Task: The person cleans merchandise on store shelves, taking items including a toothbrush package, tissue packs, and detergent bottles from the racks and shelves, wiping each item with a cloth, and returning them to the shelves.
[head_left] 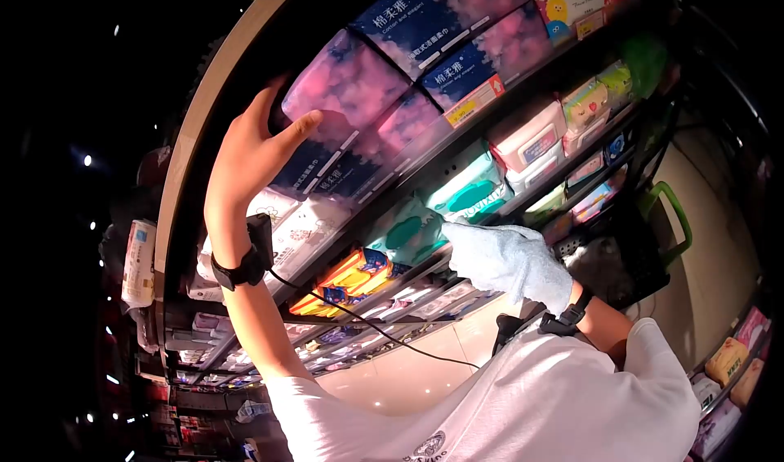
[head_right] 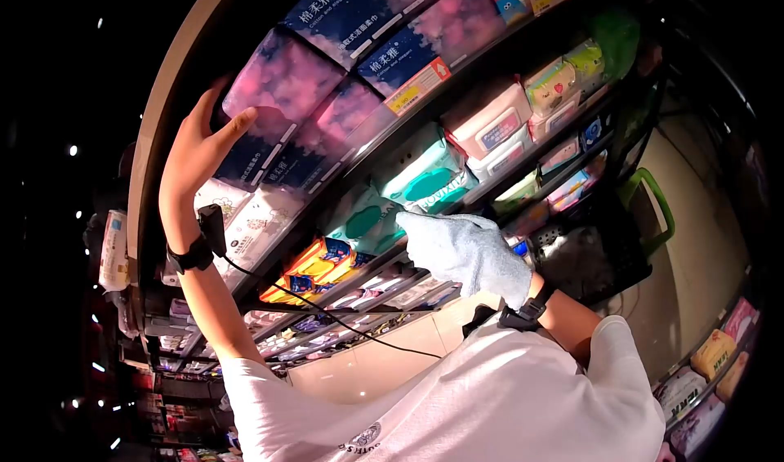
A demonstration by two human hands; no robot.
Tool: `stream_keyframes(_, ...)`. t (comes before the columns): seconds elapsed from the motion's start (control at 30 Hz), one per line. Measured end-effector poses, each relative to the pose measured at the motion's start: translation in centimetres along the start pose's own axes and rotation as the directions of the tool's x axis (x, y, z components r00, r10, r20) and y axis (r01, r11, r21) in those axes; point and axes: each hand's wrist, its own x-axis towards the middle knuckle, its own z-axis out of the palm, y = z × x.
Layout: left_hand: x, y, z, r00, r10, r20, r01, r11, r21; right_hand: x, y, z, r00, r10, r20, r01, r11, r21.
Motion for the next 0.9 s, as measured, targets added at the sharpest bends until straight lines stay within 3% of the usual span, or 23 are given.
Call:
stream_keyframes(0.03, 0.8, -0.3, -0.4, 0.999, 0.039, 0.021, -0.038, 0.999, -0.032, 0.3, -0.1, -0.4, 0.971, 0.073, 0.230, -0.099, 0.989, 0.106)
stream_keyframes(0.07, 1.4, -0.4, -0.5, 0.996, 0.078, 0.040, -0.075, 0.995, -0.066, 0.0, -0.3, -0.2, 0.948, 0.101, 0.300, -0.169, 0.963, 0.210)
stream_keyframes(0.1, 1.7, -0.5, -1.3, 0.981, 0.048, 0.187, -0.021, 0.989, -0.143, -0.4, -0.3, -0.3, 0.954, 0.101, 0.282, -0.190, 0.932, 0.309)
stream_keyframes(0.13, 2.4, -0.8, -1.8, 0.953, -0.049, 0.298, 0.080, 0.992, -0.095, -0.8, -0.2, -0.5, 0.961, 0.096, 0.260, -0.199, 0.891, 0.409)
stream_keyframes(0.17, 2.6, -1.0, -1.7, 0.967, 0.037, 0.252, -0.037, 0.999, -0.005, -1.0, -0.2, -0.5, 0.972, 0.082, 0.222, -0.180, 0.866, 0.466)
stream_keyframes(0.2, 2.8, -1.5, -1.2, 0.969, 0.127, 0.214, -0.150, 0.984, 0.092, -2.0, 0.1, -0.2, 0.999, -0.045, -0.030, 0.042, 0.996, -0.085)
stream_keyframes(0.27, 3.4, -2.4, -0.8, 0.964, 0.156, 0.216, -0.162, 0.987, 0.011, -2.3, -0.3, -2.1, 0.941, -0.299, -0.160, 0.134, 0.762, -0.634)
stream_keyframes(0.3, 3.3, -2.1, -0.6, 0.966, 0.177, 0.187, -0.180, 0.984, -0.001, -1.6, -1.1, -6.4, 0.980, -0.186, -0.077, 0.138, 0.897, -0.419)
stream_keyframes(0.33, 3.0, -1.6, -0.5, 0.967, 0.196, 0.161, -0.197, 0.980, -0.009, -1.4, -0.9, -5.9, 0.992, -0.118, -0.045, 0.101, 0.953, -0.284)
stream_keyframes(0.37, 2.4, -0.4, -0.5, 0.974, 0.109, 0.197, -0.087, 0.990, -0.115, -1.1, -0.6, -5.1, 0.999, -0.050, -0.012, 0.048, 0.988, -0.148)
stream_keyframes(0.4, 2.2, -0.9, 0.2, 0.973, 0.215, 0.083, -0.209, 0.975, -0.073, -0.9, -0.7, -3.7, 1.000, 0.013, -0.022, -0.009, 0.988, 0.156)
stream_keyframes(0.47, 0.7, 0.0, 0.6, 0.982, 0.188, -0.015, -0.188, 0.982, -0.003, -0.3, -1.0, -1.6, 0.995, 0.101, 0.006, -0.078, 0.724, 0.686)
stream_keyframes(0.5, 0.1, 1.2, 0.6, 0.983, 0.180, -0.028, -0.180, 0.983, 0.024, 0.1, -1.3, -1.3, 0.991, 0.126, 0.045, -0.102, 0.492, 0.865)
stream_keyframes(0.53, -0.8, 1.3, 0.9, 0.978, 0.182, -0.106, -0.163, 0.973, 0.161, 0.3, -1.4, -0.1, 0.970, 0.224, 0.095, -0.128, 0.139, 0.982)
stream_keyframes(0.57, -1.7, 2.2, 1.2, 0.970, 0.192, -0.147, -0.149, 0.954, 0.259, 0.3, -1.5, 1.1, 0.938, 0.297, 0.178, -0.109, -0.234, 0.966)
stream_keyframes(0.63, -3.4, 3.1, 1.8, 0.944, 0.243, -0.223, -0.142, 0.910, 0.390, 0.2, -1.3, 1.2, 0.901, 0.328, 0.285, -0.048, -0.576, 0.816)
stream_keyframes(0.67, -4.3, 3.4, 2.2, 0.908, 0.313, -0.279, -0.157, 0.871, 0.466, 0.0, -1.2, 0.4, 0.931, 0.351, 0.098, -0.160, 0.153, 0.975)
stream_keyframes(0.7, -5.4, 4.0, 2.6, 0.886, 0.316, -0.339, -0.132, 0.873, 0.469, -0.3, -1.1, -0.5, 0.971, 0.231, -0.055, -0.157, 0.798, 0.582)
stream_keyframes(0.73, -6.7, 4.9, 3.0, 0.860, 0.317, -0.399, -0.106, 0.878, 0.467, -0.5, -1.1, -1.2, 0.992, 0.109, 0.062, -0.115, 0.987, 0.111)
stream_keyframes(0.77, -7.9, 5.7, 3.4, 0.843, 0.311, -0.440, -0.139, 0.914, 0.380, -0.7, -1.2, -1.9, 0.984, -0.020, 0.180, 0.137, 0.731, -0.668)
stream_keyframes(0.8, -9.3, 6.3, 3.6, 0.826, 0.297, -0.479, -0.171, 0.942, 0.289, -0.9, -1.2, -2.7, 0.946, -0.145, 0.289, 0.321, 0.313, -0.894)
stream_keyframes(0.83, -10.7, 6.4, 3.5, 0.833, 0.294, -0.469, -0.192, 0.948, 0.253, -0.6, -1.3, -2.4, 0.930, -0.205, 0.304, 0.315, 0.023, -0.949)
stream_keyframes(0.9, -12.4, 6.3, 5.2, 0.798, 0.243, -0.552, -0.217, 0.970, 0.113, -0.2, -1.4, -1.6, 0.888, -0.288, 0.359, 0.167, -0.525, -0.835)
